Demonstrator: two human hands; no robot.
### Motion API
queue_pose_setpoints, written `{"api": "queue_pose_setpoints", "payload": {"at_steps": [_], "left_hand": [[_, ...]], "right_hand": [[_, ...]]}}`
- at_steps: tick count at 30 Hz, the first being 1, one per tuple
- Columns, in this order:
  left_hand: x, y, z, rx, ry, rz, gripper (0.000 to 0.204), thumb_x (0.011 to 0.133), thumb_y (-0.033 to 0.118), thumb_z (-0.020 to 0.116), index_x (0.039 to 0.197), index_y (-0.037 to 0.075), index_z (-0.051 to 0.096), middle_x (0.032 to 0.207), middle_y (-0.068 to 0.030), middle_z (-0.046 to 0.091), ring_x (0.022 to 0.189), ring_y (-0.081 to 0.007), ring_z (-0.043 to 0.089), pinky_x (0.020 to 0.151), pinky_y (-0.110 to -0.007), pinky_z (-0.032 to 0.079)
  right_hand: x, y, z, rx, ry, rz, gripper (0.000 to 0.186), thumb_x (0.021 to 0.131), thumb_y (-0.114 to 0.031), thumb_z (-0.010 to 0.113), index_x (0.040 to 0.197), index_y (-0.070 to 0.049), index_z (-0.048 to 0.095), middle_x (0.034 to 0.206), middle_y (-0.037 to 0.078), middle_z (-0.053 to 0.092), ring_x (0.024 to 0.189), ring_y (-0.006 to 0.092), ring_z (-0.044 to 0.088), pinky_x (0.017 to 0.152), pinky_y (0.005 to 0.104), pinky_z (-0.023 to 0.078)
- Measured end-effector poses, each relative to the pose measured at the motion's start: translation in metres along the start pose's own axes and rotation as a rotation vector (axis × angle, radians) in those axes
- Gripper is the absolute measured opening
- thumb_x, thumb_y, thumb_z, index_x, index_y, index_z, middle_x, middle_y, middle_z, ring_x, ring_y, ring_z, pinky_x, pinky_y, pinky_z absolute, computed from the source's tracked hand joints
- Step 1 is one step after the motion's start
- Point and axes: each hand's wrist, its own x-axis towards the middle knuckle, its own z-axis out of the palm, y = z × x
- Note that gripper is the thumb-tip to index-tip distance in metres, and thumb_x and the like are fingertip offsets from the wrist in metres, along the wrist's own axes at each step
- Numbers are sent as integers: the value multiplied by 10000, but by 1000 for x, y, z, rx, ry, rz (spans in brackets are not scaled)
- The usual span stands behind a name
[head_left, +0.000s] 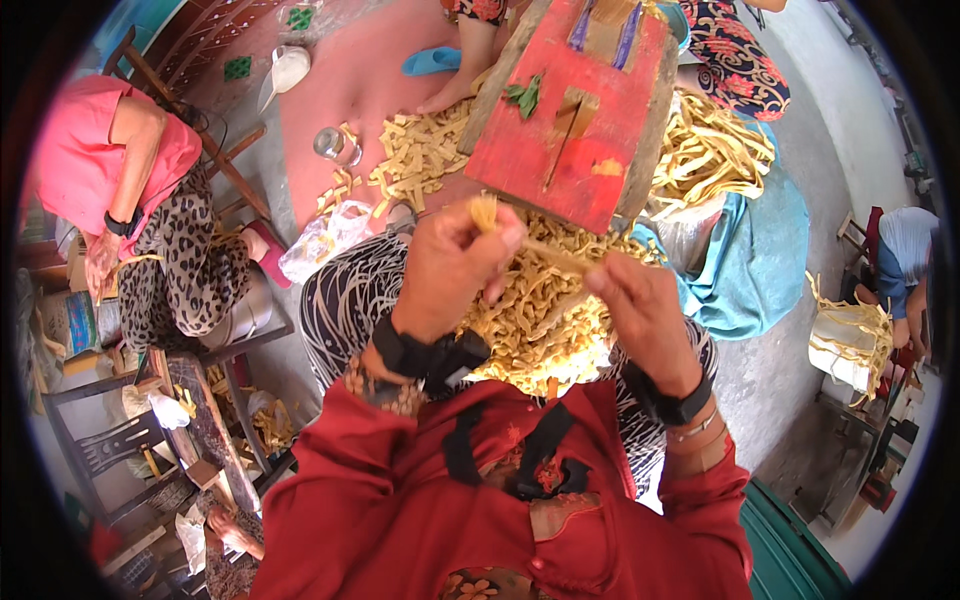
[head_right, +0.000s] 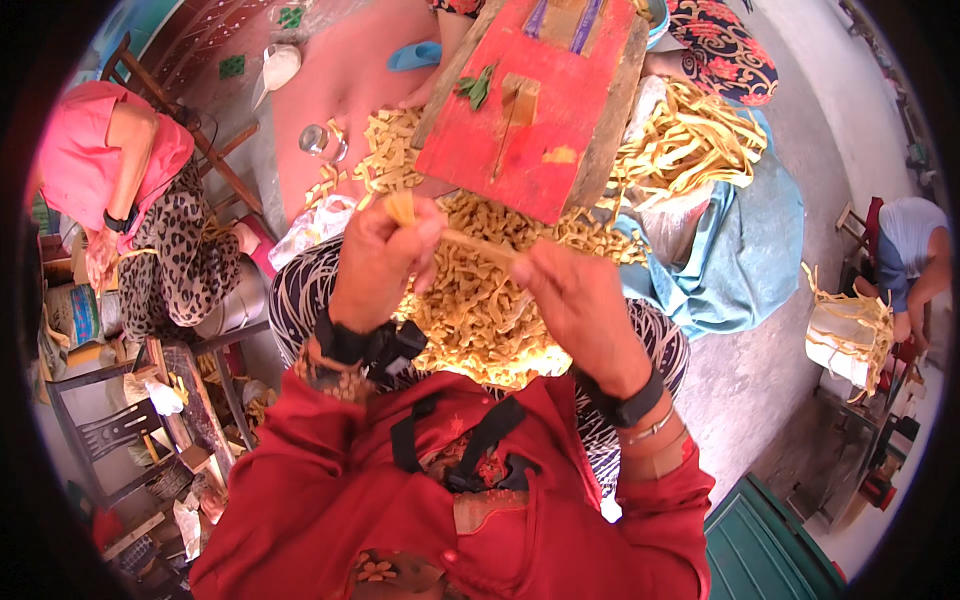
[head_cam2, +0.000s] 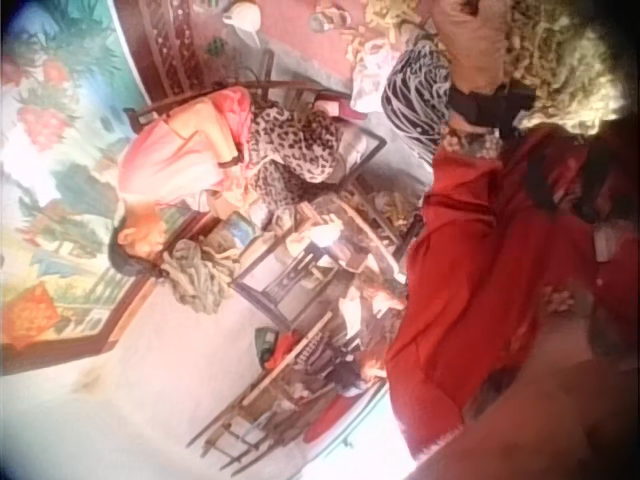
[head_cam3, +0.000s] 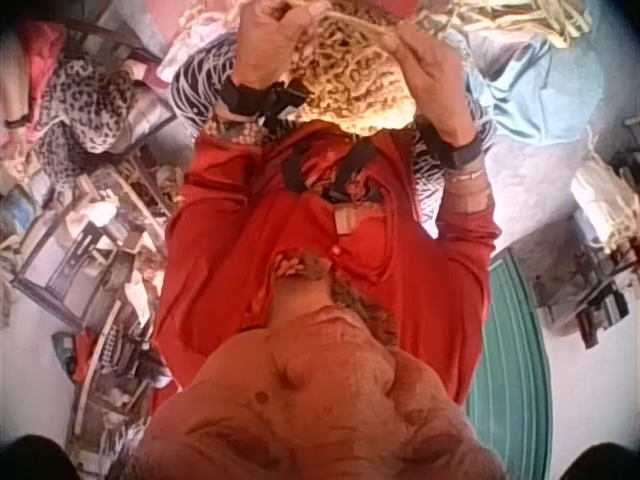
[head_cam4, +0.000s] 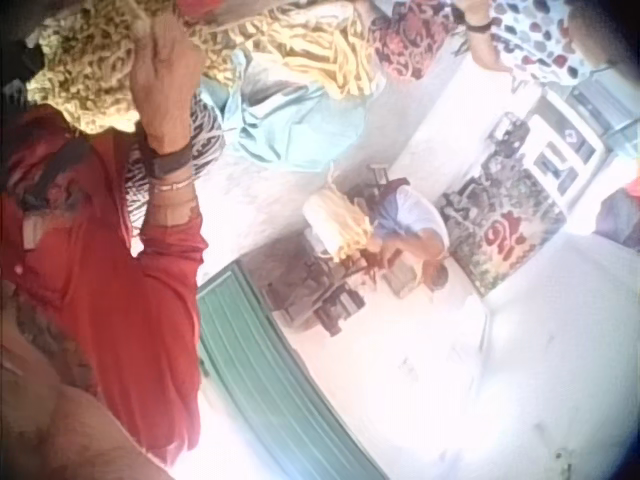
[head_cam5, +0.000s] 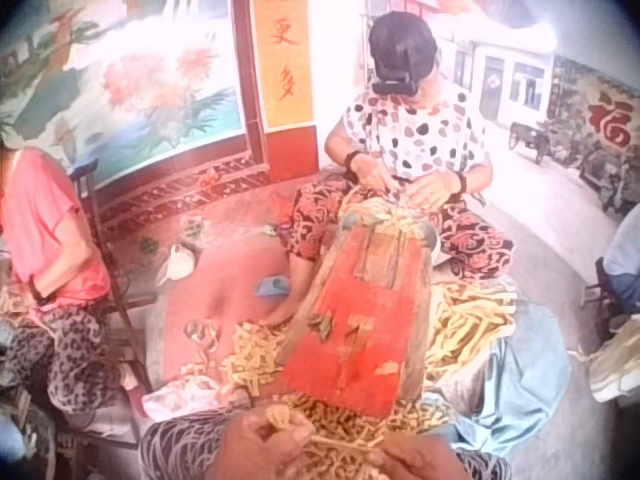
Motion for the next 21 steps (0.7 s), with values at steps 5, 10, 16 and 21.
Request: {"api": "queue_pose_setpoints", "payload": {"at_steps": [5, 10, 16, 21], "left_hand": [[64, 15, 14, 152, -43, 197, 94, 879, 108, 567, 873, 14, 579, 624, 30, 483, 453, -31, 424, 387, -183, 364], [112, -7, 4, 650, 59, 490, 104, 859, 101, 579, 856, -3, 586, 602, 42, 496, 532, -43, 502, 479, -208, 396], [60, -4, -4, 692, 48, 228, 226, 861, 199, 589, 878, -26, 594, 656, -41, 612, 586, -79, 519, 535, -256, 407], [-7, -52, -29, 810, 53, 17, 327, 866, 290, 594, 805, -30, 569, 567, -95, 495, 521, -143, 468, 501, -312, 388]], "right_hand": [[53, 12, -25, -291, 197, -66, 290, 904, -243, 543, 719, -35, 460, 595, 187, 457, 552, 388, 483, 474, 422, 352], [82, 39, -10, -468, 303, -140, 239, 894, -222, 541, 732, -60, 475, 597, 170, 508, 559, 383, 521, 474, 439, 377], [39, 46, 10, -212, 111, 20, 214, 910, -228, 509, 770, -67, 491, 601, 170, 506, 569, 376, 536, 486, 444, 388], [-3, -4, 39, -181, -54, -210, 34, 810, -116, 559, 825, -97, 535, 691, 115, 545, 643, 319, 568, 522, 415, 432]]}}
